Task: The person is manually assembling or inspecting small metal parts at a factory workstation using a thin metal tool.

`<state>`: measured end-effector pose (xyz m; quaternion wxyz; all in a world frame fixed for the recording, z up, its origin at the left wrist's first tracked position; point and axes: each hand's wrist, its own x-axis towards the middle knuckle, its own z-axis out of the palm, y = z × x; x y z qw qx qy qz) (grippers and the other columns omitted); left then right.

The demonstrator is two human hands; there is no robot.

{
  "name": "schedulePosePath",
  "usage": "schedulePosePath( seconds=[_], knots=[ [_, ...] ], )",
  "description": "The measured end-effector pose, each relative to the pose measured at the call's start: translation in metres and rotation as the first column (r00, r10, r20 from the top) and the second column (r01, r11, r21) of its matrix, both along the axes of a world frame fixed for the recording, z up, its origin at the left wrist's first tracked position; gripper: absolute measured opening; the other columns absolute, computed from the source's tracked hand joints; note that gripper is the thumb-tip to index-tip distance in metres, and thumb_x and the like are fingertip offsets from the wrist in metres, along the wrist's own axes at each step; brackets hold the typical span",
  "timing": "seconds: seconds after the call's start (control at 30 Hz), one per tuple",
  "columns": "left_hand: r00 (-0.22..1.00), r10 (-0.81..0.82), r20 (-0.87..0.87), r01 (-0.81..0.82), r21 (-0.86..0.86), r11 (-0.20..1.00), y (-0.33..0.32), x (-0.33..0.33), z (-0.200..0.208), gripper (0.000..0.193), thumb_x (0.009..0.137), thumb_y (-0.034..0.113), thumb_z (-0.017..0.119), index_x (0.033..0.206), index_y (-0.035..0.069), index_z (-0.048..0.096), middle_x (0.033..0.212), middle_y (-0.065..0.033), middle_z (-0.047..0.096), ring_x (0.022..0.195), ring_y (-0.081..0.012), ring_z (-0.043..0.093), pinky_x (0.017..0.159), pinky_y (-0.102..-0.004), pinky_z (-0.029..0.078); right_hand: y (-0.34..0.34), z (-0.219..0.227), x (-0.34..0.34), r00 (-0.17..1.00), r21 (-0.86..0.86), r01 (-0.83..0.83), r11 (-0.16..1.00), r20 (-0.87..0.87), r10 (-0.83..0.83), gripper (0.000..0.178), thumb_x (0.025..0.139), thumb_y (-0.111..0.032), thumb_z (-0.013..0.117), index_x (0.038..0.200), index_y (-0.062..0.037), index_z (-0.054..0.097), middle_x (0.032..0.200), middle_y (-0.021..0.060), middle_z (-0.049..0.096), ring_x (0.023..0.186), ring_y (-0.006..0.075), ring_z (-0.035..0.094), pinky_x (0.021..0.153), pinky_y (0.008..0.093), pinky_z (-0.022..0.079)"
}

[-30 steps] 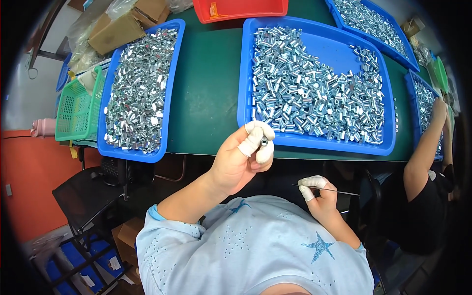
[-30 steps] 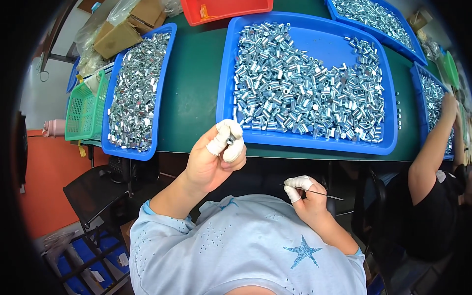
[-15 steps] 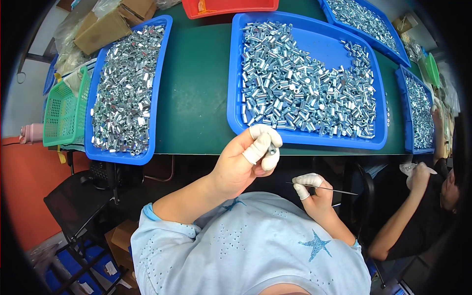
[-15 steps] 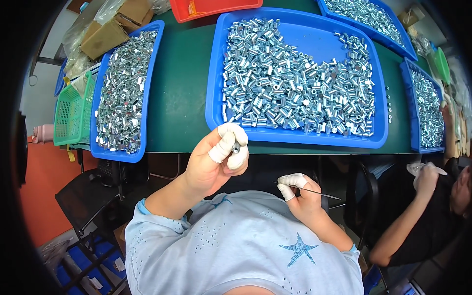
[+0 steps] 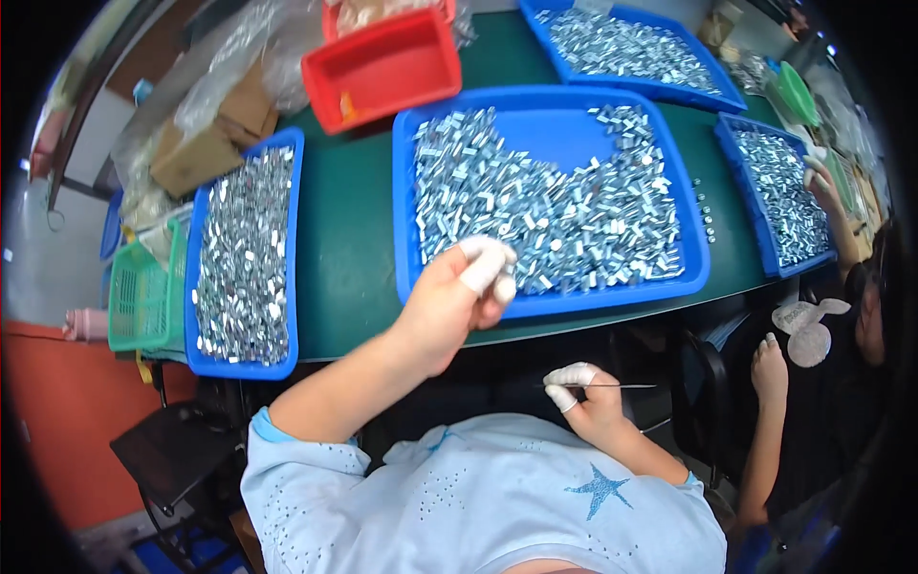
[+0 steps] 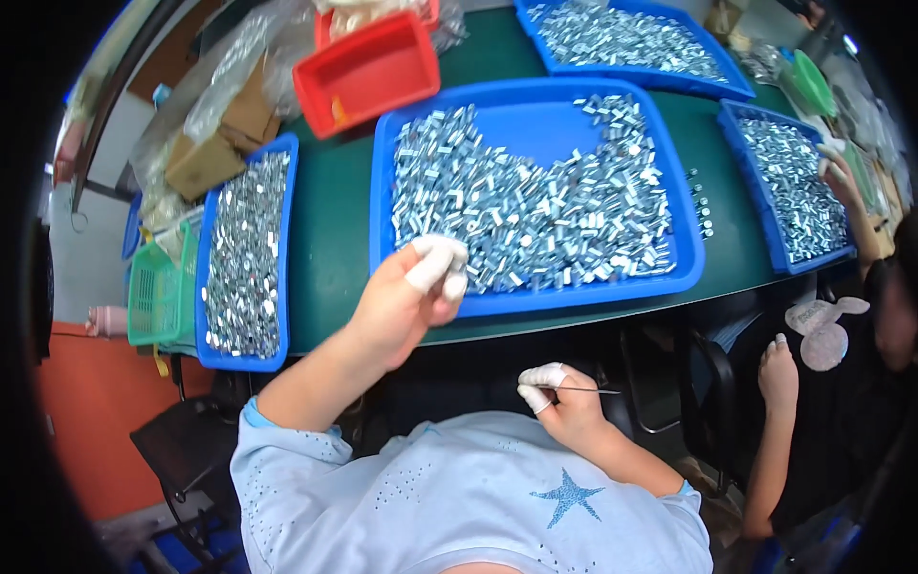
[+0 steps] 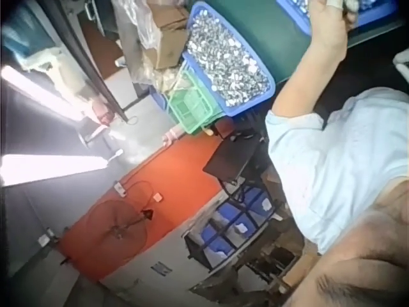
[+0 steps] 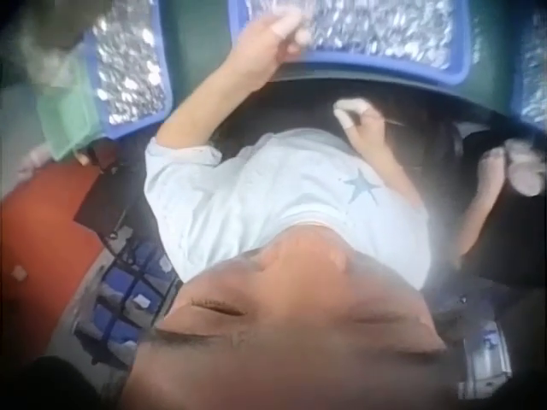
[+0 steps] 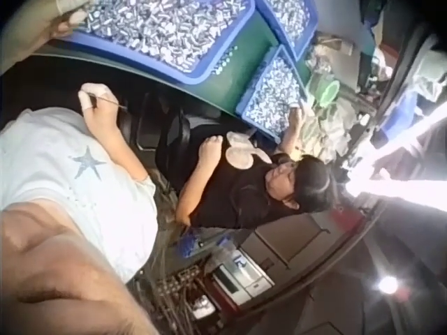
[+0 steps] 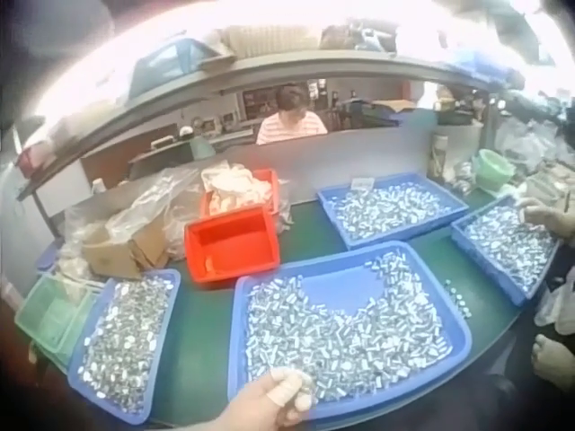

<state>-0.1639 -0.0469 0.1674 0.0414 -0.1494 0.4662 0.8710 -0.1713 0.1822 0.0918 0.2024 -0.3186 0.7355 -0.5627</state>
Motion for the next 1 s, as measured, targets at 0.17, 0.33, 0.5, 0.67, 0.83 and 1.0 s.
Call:
schedulePosePath(
  seconds=[0.17,0.33,0.5,0.67,0.83,1.0],
  knots=[
    [0.980,-0.024,-0.200,-0.060,-0.402,0.914,-0.018,-0.146,0.018,0.026,0.091,0.025,0.046,0.100,0.002,0.050,0.083,-0.0090,0.057,0.065,-0.0154,0.054,0.058,-0.0253,0.044,0.012,-0.006,0.006,0.996,-0.095,0.061,0.994,-0.060,-0.067,0.008,0.077,-0.001,0.065,0.082,-0.0007,0.060,0.076,0.0071,0.060,0.059,0.0115,0.055,0.053,0.0216,0.045],
    [0.946,0.019,-0.324,-0.176,-0.462,0.869,-0.016,-0.196,0.077,0.035,0.092,0.022,0.044,0.118,-0.002,0.043,0.109,-0.0156,0.056,0.087,-0.0226,0.061,0.073,-0.0310,0.050,0.020,-0.005,0.001,0.996,-0.091,0.085,0.992,-0.001,-0.086,0.007,0.077,-0.002,0.064,0.083,-0.0010,0.060,0.078,0.0074,0.061,0.062,0.0113,0.056,0.055,0.0217,0.045],
    [0.870,-0.025,-0.492,-0.359,-0.669,0.650,-0.052,-0.111,0.066,0.036,0.092,0.017,0.045,0.122,-0.003,0.042,0.110,-0.0167,0.056,0.087,-0.0225,0.061,0.070,-0.0289,0.049,0.025,-0.006,-0.002,0.976,-0.063,0.122,0.991,0.186,-0.108,0.006,0.078,-0.002,0.063,0.083,-0.0007,0.060,0.082,0.0085,0.062,0.071,0.0128,0.060,0.060,0.0229,0.048],
    [0.819,0.312,-0.482,-0.574,-0.706,0.416,-0.077,0.031,0.039,0.025,0.092,0.009,0.042,0.113,-0.001,0.050,0.097,-0.0122,0.062,0.081,-0.0183,0.061,0.067,-0.0263,0.048,0.009,-0.013,-0.007,0.990,-0.042,-0.021,0.999,0.140,0.027,0.011,0.079,-0.002,0.062,0.089,-0.0003,0.058,0.080,0.0095,0.062,0.074,0.0147,0.061,0.062,0.0246,0.049],
    [0.802,0.477,-0.359,-0.576,-0.674,0.462,-0.059,0.141,-0.005,0.023,0.090,0.004,0.047,0.112,-0.001,0.050,0.095,-0.0117,0.062,0.076,-0.0140,0.059,0.063,-0.0225,0.047,-0.032,0.010,-0.005,0.901,0.135,-0.414,0.900,-0.080,0.426,0.014,0.084,-0.006,0.055,0.097,-0.0009,0.056,0.080,0.0119,0.061,0.069,0.0211,0.061,0.062,0.0277,0.048],
    [0.768,0.583,-0.264,-0.591,-0.642,0.488,-0.050,0.185,-0.039,0.025,0.088,0.002,0.049,0.113,-0.001,0.050,0.095,-0.0114,0.061,0.075,-0.0124,0.059,0.063,-0.0205,0.046,-0.063,0.026,0.015,0.771,0.242,-0.631,0.737,0.093,0.630,0.019,0.090,-0.010,0.047,0.105,0.0004,0.051,0.070,0.0086,0.059,0.065,0.0153,0.058,0.059,0.0250,0.046]
  ],
)
